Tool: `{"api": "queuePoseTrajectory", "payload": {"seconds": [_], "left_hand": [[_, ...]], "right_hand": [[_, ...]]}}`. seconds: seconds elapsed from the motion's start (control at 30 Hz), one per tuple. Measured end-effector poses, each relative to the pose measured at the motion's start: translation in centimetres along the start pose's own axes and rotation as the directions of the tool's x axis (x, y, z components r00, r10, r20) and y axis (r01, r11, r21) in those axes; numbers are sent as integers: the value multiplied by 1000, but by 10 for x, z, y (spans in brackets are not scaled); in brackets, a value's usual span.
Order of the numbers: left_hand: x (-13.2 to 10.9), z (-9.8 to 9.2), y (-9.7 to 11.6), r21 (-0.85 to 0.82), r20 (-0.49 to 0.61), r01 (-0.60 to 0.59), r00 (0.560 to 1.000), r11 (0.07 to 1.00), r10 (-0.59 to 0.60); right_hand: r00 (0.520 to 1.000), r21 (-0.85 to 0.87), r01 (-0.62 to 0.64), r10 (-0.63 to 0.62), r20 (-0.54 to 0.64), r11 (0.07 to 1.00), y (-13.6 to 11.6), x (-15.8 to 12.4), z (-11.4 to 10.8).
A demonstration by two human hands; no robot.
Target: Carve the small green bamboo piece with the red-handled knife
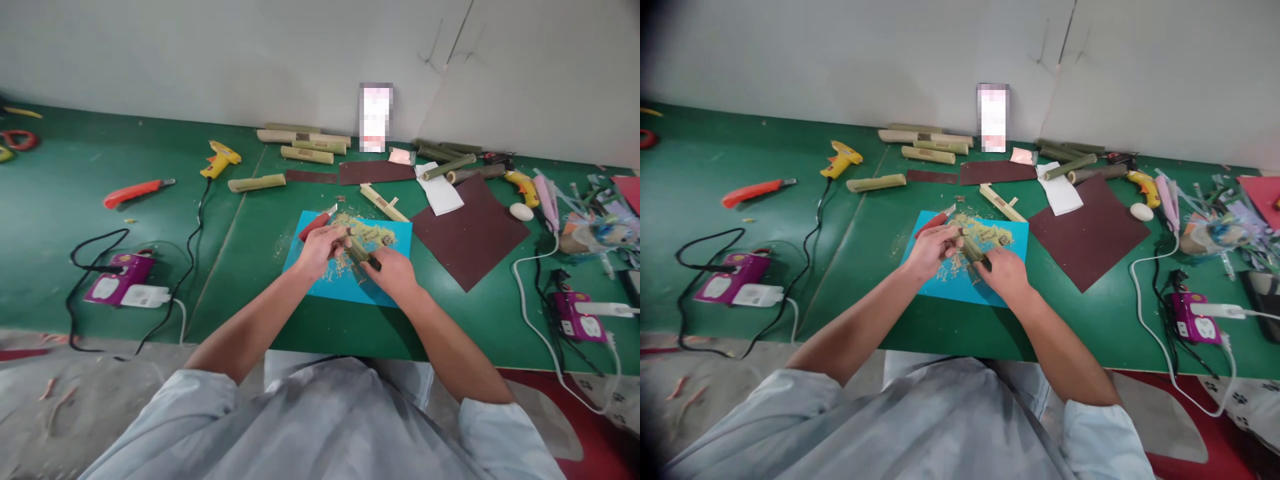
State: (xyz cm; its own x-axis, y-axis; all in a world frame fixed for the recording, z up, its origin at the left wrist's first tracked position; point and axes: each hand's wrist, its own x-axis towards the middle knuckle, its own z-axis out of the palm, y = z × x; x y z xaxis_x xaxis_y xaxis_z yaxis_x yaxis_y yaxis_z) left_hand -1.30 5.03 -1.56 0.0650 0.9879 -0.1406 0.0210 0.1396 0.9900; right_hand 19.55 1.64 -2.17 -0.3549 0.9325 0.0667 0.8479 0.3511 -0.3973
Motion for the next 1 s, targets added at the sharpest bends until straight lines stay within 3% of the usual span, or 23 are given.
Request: {"api": "queuePoseTrajectory", "payload": {"seconds": [0.13,0.27,0.4,0.5,0.67,0.87,1.0], "left_hand": [[-1,-5,-2,256,-31,-149,986,955,162],[-5,-8,-7,565,0,-326,919,758,395],[-10,-8,-15,728,112,-373,893,575,437],[-12,-9,-20,770,167,-392,885,504,434],[-13,-9,-25,742,231,-482,836,467,497],[-11,-8,-33,675,387,-635,738,376,552],[-8,-11,-34,703,377,-634,717,323,587]], "right_hand": [[1000,5,-9,9,8,1000,-1,-1,-2],[999,-2,-35,35,-29,999,-3,-2,-1],[999,-7,-25,24,-41,1000,-3,-1,1],[998,-6,-8,7,-55,1000,-3,-1,2],[998,-6,-10,9,-61,1000,-4,-2,3],[997,25,-52,53,-59,998,-7,-1,5],[993,70,-103,107,-48,992,-8,0,6]]}}
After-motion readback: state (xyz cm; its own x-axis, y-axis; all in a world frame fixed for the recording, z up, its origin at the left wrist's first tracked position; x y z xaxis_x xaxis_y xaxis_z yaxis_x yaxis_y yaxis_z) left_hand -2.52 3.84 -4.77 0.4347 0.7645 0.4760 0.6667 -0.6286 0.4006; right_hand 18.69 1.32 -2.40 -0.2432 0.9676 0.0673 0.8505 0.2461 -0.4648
